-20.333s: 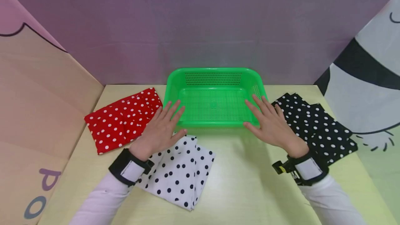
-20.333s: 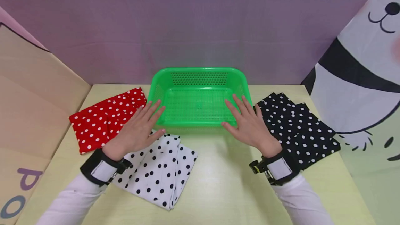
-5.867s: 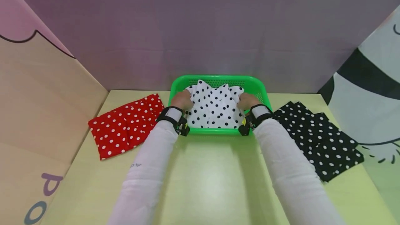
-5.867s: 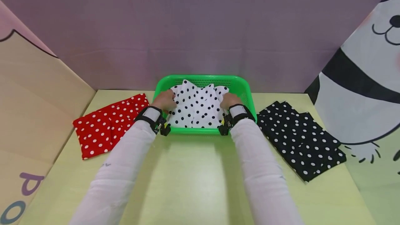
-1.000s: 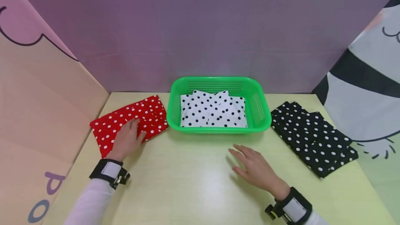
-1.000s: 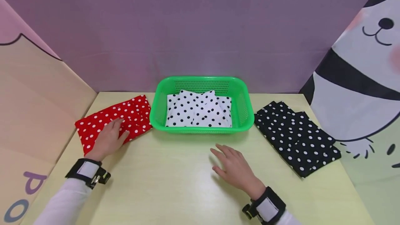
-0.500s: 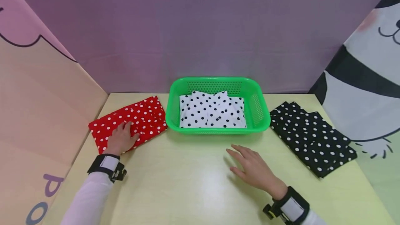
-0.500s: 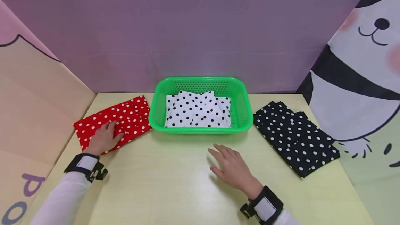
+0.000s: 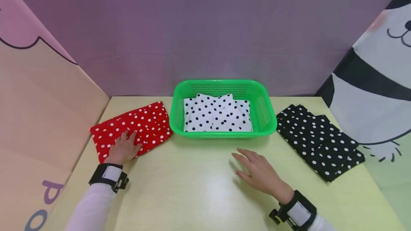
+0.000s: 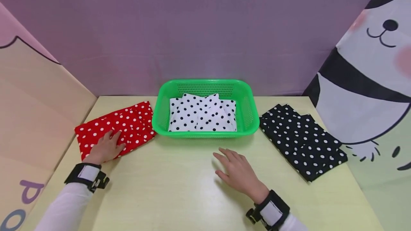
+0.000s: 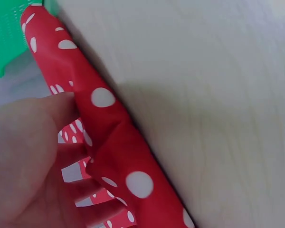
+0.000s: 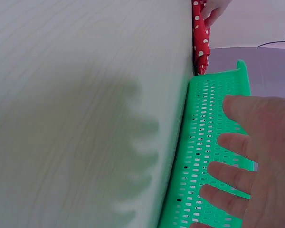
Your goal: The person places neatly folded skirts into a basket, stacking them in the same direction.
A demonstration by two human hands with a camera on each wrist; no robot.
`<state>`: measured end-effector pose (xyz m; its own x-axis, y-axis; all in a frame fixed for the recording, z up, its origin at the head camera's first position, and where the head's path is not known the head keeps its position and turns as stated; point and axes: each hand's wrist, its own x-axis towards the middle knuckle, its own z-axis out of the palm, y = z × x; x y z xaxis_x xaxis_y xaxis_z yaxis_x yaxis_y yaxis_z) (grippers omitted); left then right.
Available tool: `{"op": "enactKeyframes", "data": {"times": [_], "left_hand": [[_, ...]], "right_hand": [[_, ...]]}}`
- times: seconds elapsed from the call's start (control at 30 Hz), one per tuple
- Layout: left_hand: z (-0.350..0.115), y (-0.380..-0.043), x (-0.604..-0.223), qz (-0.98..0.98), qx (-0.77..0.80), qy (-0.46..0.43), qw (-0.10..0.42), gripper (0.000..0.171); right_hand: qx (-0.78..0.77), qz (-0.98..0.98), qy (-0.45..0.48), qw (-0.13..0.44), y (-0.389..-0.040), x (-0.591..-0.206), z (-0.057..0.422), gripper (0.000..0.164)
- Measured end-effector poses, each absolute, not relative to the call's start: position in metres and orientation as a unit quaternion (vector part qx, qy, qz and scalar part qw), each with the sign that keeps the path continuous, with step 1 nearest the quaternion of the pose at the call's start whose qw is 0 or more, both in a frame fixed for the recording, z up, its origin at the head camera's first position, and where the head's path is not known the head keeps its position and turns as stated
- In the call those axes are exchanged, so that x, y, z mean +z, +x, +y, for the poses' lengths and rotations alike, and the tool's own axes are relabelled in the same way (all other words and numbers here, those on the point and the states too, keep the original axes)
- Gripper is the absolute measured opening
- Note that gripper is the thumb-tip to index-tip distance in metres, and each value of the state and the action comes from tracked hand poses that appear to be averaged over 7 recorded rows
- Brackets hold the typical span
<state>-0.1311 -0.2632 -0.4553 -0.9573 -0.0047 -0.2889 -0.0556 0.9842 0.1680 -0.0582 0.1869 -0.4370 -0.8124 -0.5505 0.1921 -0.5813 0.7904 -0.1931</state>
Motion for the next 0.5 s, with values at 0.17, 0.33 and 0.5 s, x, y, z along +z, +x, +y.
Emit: {"op": "enactKeyframes", "data": {"times": [0.17, 0.33, 0.5], "left_hand": [[-0.264, -0.121, -0.454, 0.986, 0.090, -0.003, 0.142, 0.078], [-0.262, -0.111, -0.455, 0.986, 0.097, 0.003, 0.138, 0.077], [-0.260, -0.097, -0.453, 0.985, 0.102, 0.007, 0.137, 0.077]], "right_hand": [[0.125, -0.945, 0.297, 0.060, -0.058, -0.438, 0.186, 0.054], [0.125, -0.944, 0.299, 0.058, -0.058, -0.439, 0.185, 0.055], [0.125, -0.941, 0.308, 0.057, -0.060, -0.440, 0.180, 0.056]]}}
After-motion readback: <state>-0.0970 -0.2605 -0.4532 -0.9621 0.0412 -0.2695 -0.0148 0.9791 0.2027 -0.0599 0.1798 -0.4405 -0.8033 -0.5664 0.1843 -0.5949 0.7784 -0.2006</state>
